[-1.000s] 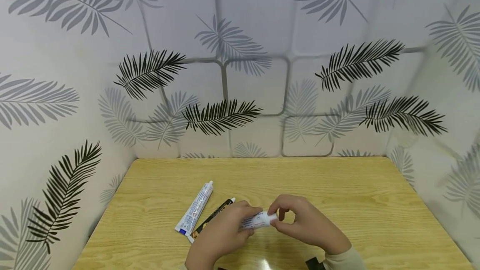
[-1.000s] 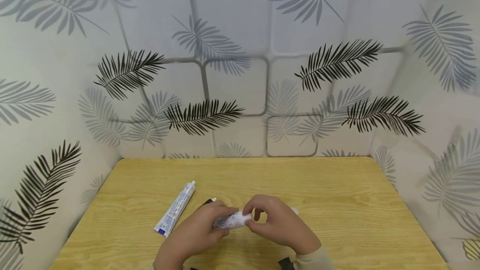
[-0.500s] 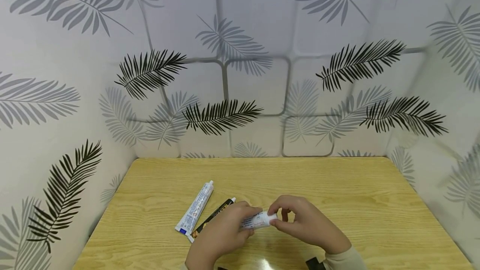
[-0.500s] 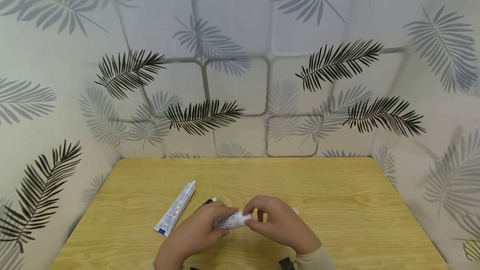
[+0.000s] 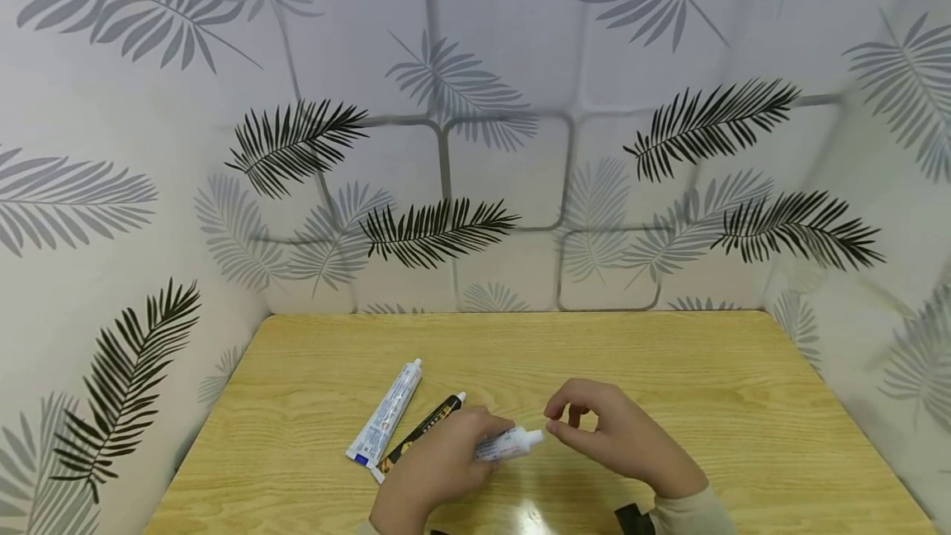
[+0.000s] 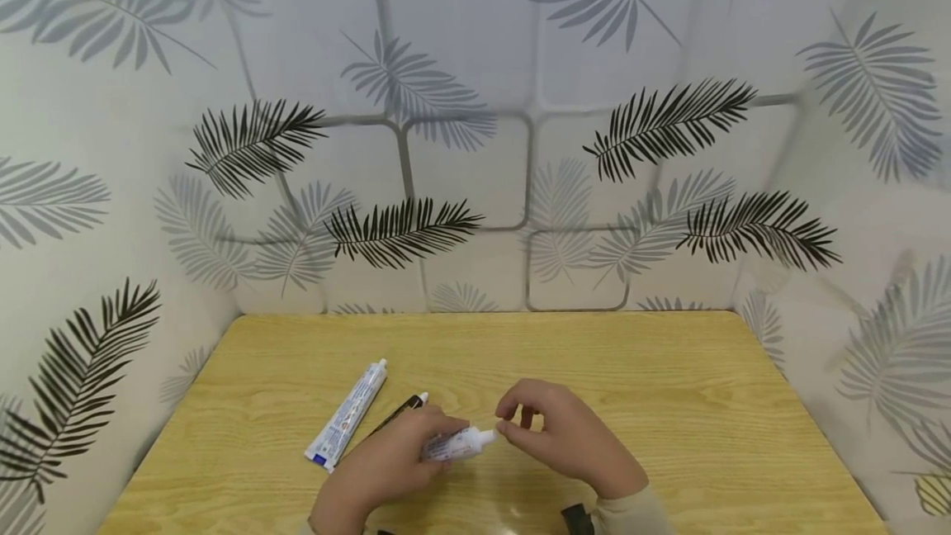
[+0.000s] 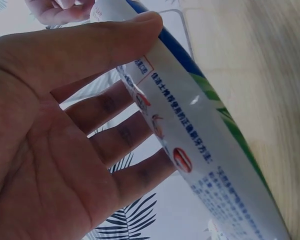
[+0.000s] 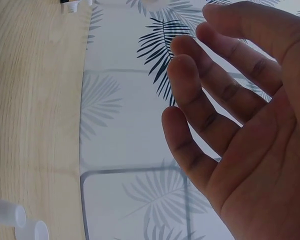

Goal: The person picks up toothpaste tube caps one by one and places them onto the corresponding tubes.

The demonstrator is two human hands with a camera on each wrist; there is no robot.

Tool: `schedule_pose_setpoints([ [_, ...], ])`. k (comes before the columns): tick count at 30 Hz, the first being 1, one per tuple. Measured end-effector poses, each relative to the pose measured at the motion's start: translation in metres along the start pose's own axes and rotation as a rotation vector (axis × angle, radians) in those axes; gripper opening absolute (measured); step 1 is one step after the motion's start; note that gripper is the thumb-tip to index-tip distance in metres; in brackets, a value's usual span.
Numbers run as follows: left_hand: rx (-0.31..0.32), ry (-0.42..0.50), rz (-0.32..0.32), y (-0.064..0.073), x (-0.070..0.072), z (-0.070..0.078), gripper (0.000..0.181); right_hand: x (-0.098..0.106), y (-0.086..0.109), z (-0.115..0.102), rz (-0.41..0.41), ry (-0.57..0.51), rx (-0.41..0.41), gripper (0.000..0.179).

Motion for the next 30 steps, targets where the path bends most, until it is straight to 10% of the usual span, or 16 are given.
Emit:
schedule_pose_setpoints([
  [17,-0.006,0.051,-0.063,-0.004,-0.016,-0.005,0.041,0.016,0.005,0.006,0.018,0.006,-0.072,0.008],
  [30,0.043,0.157,0.05,0.002,0.006,-0.026,0.041,0.067,0.027,0.015,0.188,0.149,-0.157,0.01],
])
Point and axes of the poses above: each hand's wrist, its own y-axis away from the middle knuckle, its own x-axis out of the back of the hand, z = x × y, the point moved 9 cm from there along -y, towards the middle knuckle, and after that the axes turned 11 degrees about -y, right-handed, at the moved point
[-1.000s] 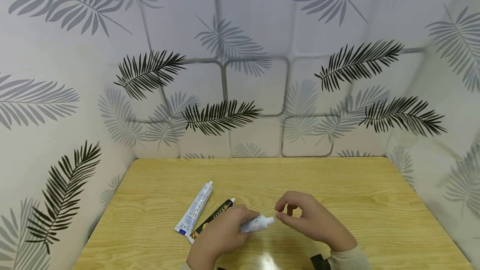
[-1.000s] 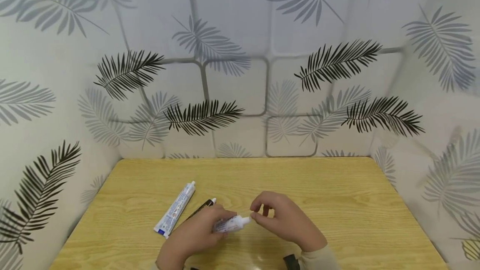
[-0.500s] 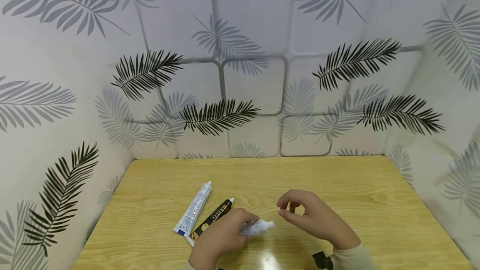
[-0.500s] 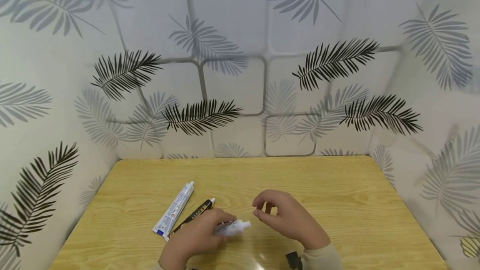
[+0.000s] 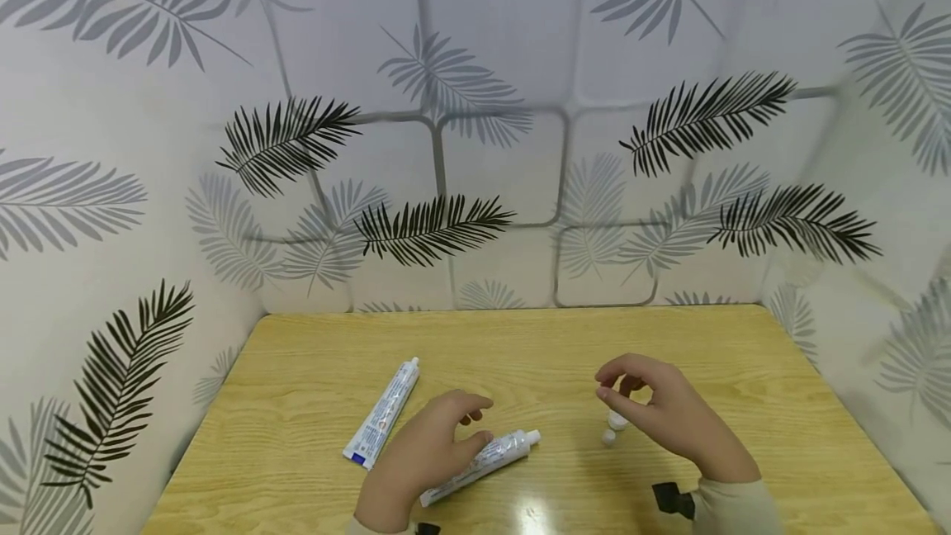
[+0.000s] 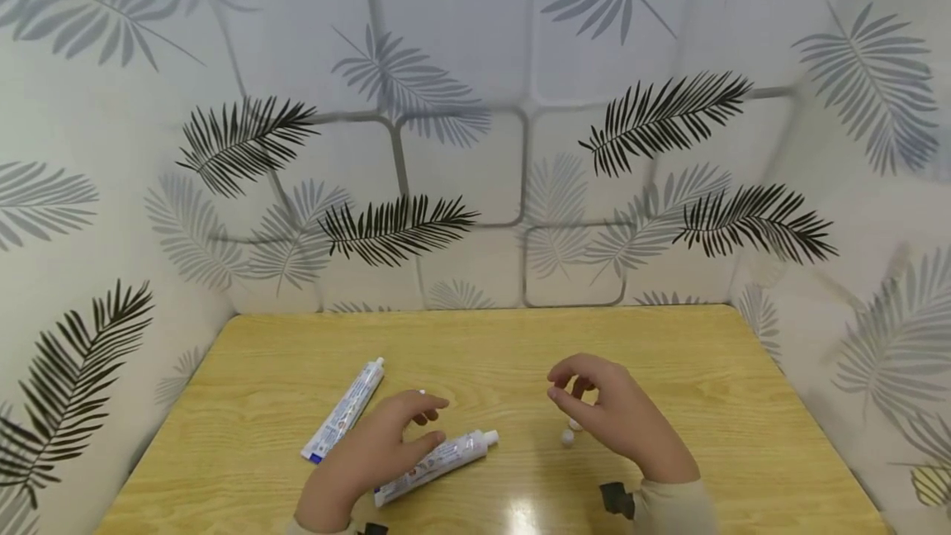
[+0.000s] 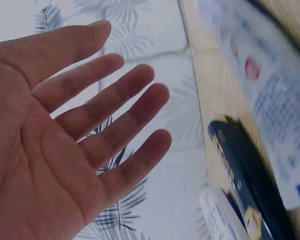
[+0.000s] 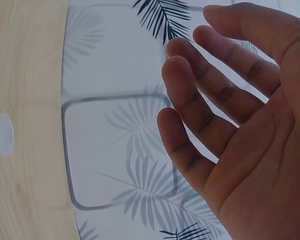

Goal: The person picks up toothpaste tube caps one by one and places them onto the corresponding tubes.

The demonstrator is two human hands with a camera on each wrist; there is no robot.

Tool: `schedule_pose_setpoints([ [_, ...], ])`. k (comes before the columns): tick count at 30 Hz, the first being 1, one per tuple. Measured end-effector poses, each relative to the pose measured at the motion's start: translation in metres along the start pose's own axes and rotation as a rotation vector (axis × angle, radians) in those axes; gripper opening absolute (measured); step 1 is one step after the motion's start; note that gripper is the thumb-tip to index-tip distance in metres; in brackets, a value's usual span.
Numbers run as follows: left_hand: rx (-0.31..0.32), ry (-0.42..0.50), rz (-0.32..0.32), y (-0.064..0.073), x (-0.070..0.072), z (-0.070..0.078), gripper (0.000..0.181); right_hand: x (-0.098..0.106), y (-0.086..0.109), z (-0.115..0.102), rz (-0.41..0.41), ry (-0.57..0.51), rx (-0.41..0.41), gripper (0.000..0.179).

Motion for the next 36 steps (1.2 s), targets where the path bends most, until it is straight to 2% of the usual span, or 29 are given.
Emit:
schedule_pose_setpoints([
  [7,0.066,-0.023,0.12,0.005,0.018,-0.022,0.04,0.012,0.003,0.013,0.02,0.009,-0.044,0.01],
  [12,0.121,-0.085,0.184,0.005,0.021,-0.038,0.039,0.015,0.005,0.019,0.001,0.005,-0.089,0.01],
  [19,0.175,-0.125,0.203,0.002,0.018,-0.051,0.039,0.016,0.005,0.026,0.005,0.022,-0.129,0.015],
  [26,0.215,-0.184,0.243,0.002,0.021,-0.057,0.041,0.016,0.004,0.037,-0.004,0.049,-0.18,0.018],
  [32,0.234,-0.193,0.242,0.004,0.021,-0.061,0.042,0.011,0.004,0.052,-0.04,0.065,-0.268,0.021],
  [36,0.248,-0.187,0.222,0.003,0.018,-0.064,0.045,0.006,0.007,0.063,-0.094,0.063,-0.321,0.03],
])
Point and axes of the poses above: each hand's wrist, its own y-axis away from the middle knuckle, its own x-axis out of the back of the hand, z = x × y, the point moved 9 cm from there along -y, towards the middle knuckle, and after that the axes turned 11 degrees about -y, right-handed, at the moved point
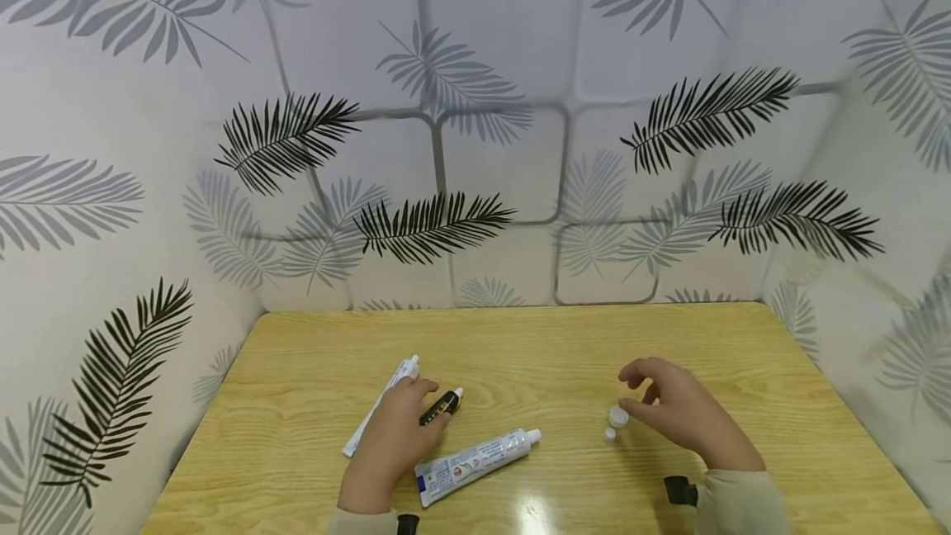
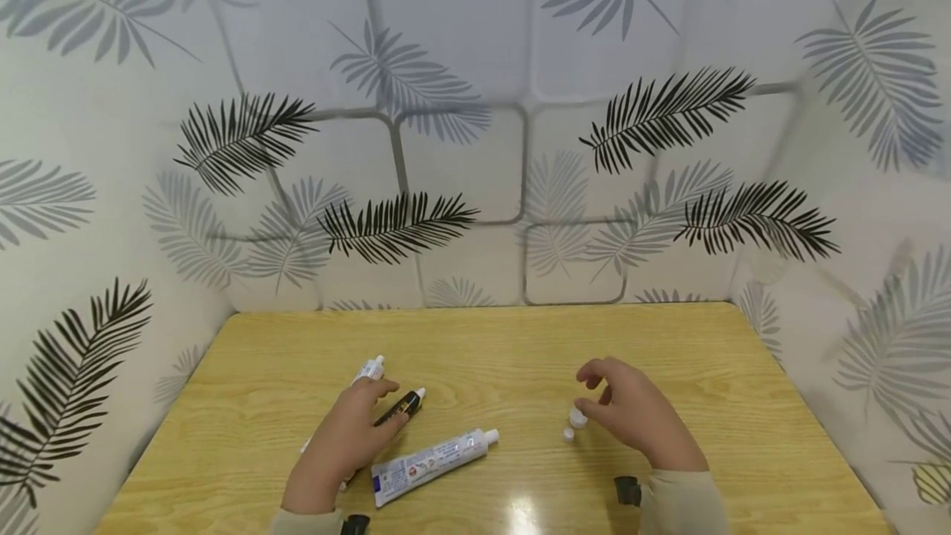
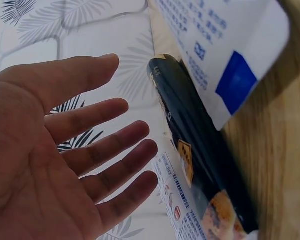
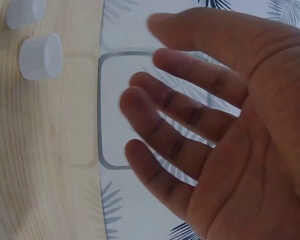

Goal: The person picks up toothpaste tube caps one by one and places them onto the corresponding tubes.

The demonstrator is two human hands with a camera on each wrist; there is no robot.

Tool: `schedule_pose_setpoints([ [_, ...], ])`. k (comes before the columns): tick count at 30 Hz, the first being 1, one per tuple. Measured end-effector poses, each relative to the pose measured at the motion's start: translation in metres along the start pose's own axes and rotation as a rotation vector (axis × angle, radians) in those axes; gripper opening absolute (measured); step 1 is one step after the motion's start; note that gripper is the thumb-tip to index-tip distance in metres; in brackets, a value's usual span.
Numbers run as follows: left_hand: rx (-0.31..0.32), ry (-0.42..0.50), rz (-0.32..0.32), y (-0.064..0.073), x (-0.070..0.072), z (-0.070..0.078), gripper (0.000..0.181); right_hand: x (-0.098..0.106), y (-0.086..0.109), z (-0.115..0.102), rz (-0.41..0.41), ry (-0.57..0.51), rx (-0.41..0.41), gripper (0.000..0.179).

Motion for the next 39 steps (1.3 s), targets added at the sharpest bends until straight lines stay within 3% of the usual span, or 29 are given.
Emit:
schedule_pose_setpoints([
  [6,0.007,0.015,-0.035,0.0,-0.004,-0.002,0.047,-0.008,-0.001,0.01,-0.063,0.005,-0.017,0.038],
  [23,0.053,0.022,-0.098,-0.002,-0.017,-0.011,0.052,-0.02,-0.004,0.032,-0.118,-0.053,-0.142,0.041],
  [39,0.037,-0.005,-0.119,-0.002,-0.021,-0.008,0.049,-0.031,-0.007,0.038,-0.15,-0.057,-0.133,0.032],
])
Point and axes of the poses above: each hand's wrist, its own y-axis away from the middle knuckle, its own x-axis out of the back of the hand, z = x × y, the point moved 9 cm from there along -y, towards the middle knuckle, and after that the axes turned 11 degrees about -y, right-handed, at the moved point
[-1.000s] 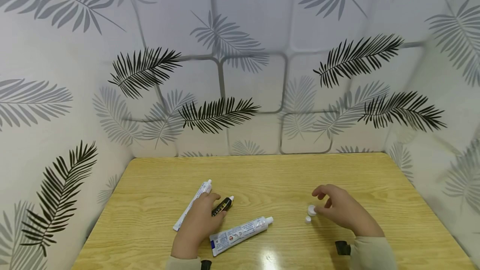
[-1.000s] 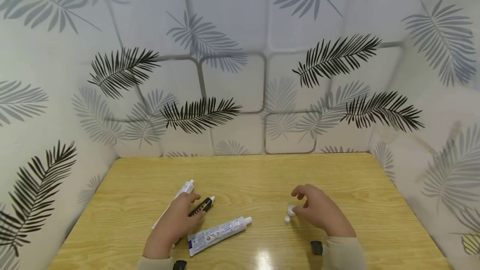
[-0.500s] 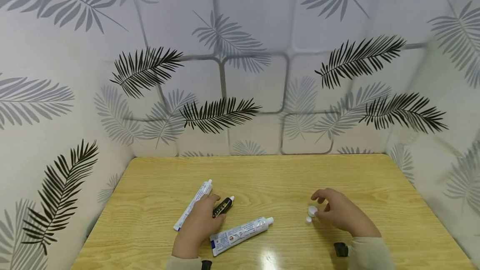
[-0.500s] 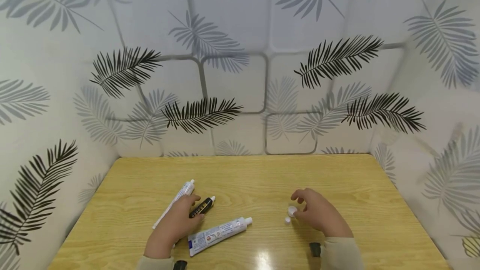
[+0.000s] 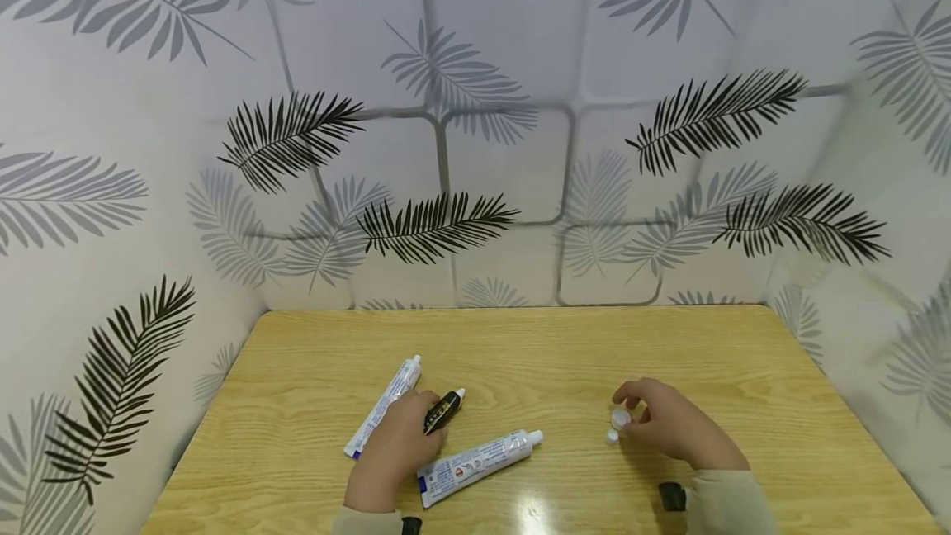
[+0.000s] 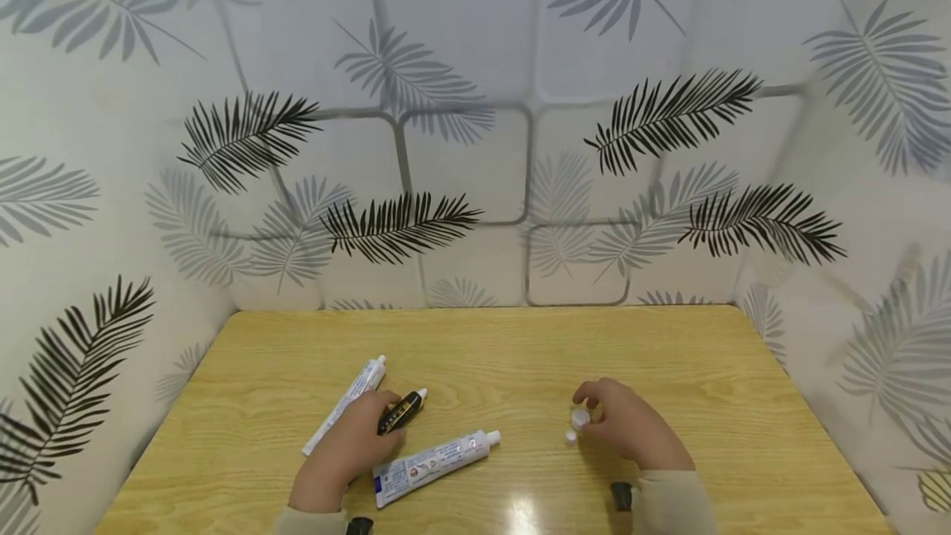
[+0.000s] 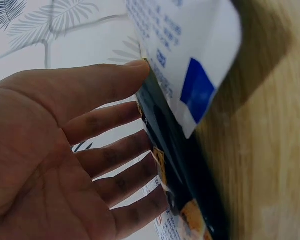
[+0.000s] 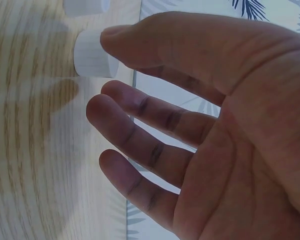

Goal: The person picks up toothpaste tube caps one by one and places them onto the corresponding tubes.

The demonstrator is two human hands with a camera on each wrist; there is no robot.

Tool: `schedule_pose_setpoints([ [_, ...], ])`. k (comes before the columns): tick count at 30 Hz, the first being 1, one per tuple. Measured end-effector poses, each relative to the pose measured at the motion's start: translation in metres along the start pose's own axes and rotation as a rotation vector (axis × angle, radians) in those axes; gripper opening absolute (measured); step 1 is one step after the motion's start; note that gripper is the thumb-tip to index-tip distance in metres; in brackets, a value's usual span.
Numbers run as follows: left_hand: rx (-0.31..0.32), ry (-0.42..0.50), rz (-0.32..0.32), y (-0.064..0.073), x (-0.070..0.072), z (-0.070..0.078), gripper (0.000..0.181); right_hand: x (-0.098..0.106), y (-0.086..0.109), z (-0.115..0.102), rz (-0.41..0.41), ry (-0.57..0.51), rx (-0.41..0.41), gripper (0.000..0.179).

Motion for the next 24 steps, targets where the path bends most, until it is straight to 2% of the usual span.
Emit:
schedule_pose_setpoints([
  [9,-0.009,-0.007,0.002,-0.002,-0.004,-0.001,0.048,-0.004,-0.001,-0.001,-0.019,-0.006,0.011,0.031],
  [17,-0.009,-0.055,0.007,0.0,-0.007,0.001,0.052,-0.008,-0.005,0.002,-0.025,0.009,0.011,0.031],
  [24,0.035,-0.068,-0.002,0.002,-0.006,0.002,0.055,-0.011,-0.007,0.003,-0.042,0.017,0.03,0.028],
])
Point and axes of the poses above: each hand's wrist, its own y-axis away from the middle knuckle, its own x-axis out of the back of the hand, z = x × y, the point moved 9 cm from there along -y, towards the middle knuckle, and after that the axes turned 11 degrees about -y, right-handed, at the moved point
